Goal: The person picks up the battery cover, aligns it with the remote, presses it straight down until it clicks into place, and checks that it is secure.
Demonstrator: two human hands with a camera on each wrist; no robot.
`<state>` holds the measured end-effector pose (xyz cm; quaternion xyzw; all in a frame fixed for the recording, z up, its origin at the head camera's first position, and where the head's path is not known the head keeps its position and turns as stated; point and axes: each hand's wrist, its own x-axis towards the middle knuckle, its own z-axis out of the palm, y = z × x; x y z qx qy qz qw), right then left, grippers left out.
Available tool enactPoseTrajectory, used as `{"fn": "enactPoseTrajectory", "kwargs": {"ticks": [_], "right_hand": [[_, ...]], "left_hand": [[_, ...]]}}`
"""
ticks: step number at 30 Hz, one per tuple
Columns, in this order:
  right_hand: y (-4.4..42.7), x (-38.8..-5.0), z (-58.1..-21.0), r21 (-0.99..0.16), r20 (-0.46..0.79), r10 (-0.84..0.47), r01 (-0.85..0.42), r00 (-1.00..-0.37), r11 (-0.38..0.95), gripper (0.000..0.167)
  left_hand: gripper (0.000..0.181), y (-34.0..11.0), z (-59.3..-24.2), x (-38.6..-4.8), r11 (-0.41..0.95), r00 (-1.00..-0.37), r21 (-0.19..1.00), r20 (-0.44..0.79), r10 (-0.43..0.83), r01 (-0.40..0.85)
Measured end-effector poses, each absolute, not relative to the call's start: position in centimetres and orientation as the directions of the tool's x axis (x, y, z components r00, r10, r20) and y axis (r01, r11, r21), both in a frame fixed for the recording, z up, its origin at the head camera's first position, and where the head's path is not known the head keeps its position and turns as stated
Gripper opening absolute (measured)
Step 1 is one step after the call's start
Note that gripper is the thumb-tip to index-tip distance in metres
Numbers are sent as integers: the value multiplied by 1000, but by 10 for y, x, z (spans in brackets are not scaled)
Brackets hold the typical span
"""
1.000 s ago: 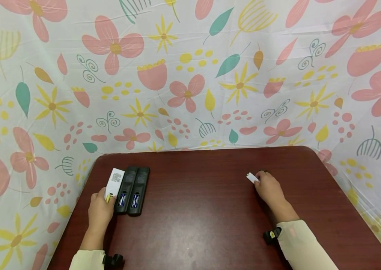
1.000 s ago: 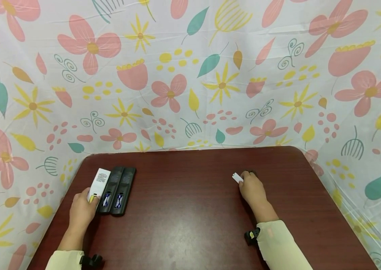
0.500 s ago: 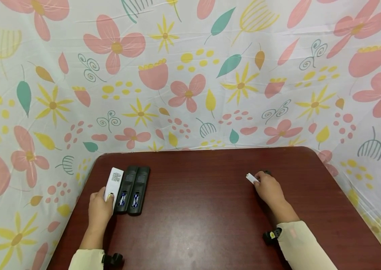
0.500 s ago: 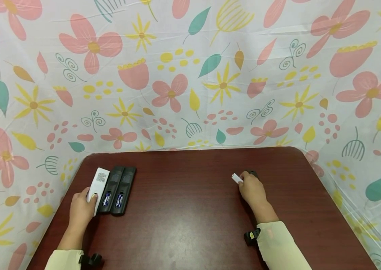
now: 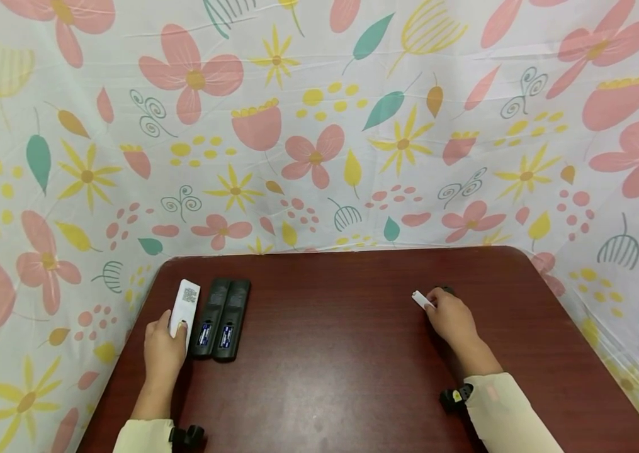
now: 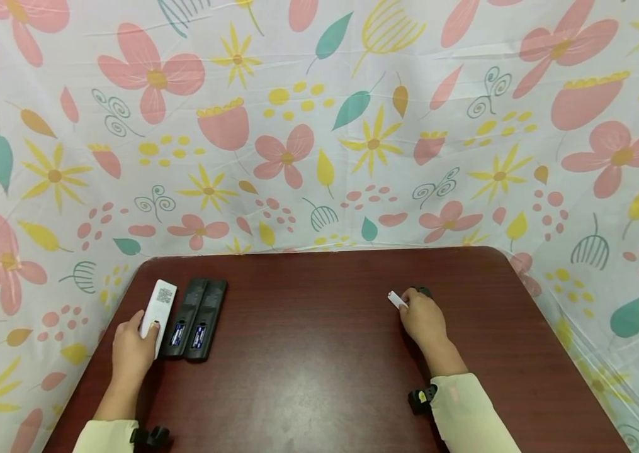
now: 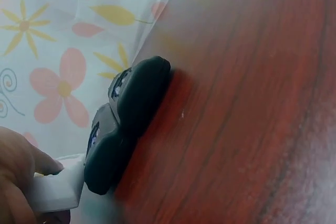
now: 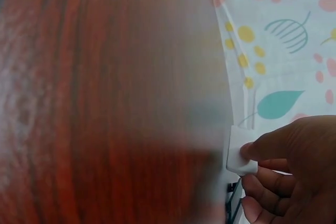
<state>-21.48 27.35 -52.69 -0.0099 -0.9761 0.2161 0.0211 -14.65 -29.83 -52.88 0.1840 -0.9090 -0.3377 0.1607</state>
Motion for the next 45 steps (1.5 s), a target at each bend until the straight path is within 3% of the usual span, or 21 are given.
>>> {"fn": "enactPoseTrajectory", "kwargs": {"ticks": [15,39,45], "right_hand": [[269,-216,-523,-427,101,2,-42,-995,903,18],[253,-213,-525,-498,150,-62,-130,-987,857,12],[248,-211,-526,-517,155,-58,-131,-986,846,14]], "left_hand": [[53,-288,-516,-149,628,-850,755,196,-490,-188],[50,-249,-510,-151,522,-901,846,135,-412,-111],[50,-236,-511,-153,448,-924,882,43,-381,-143]]}}
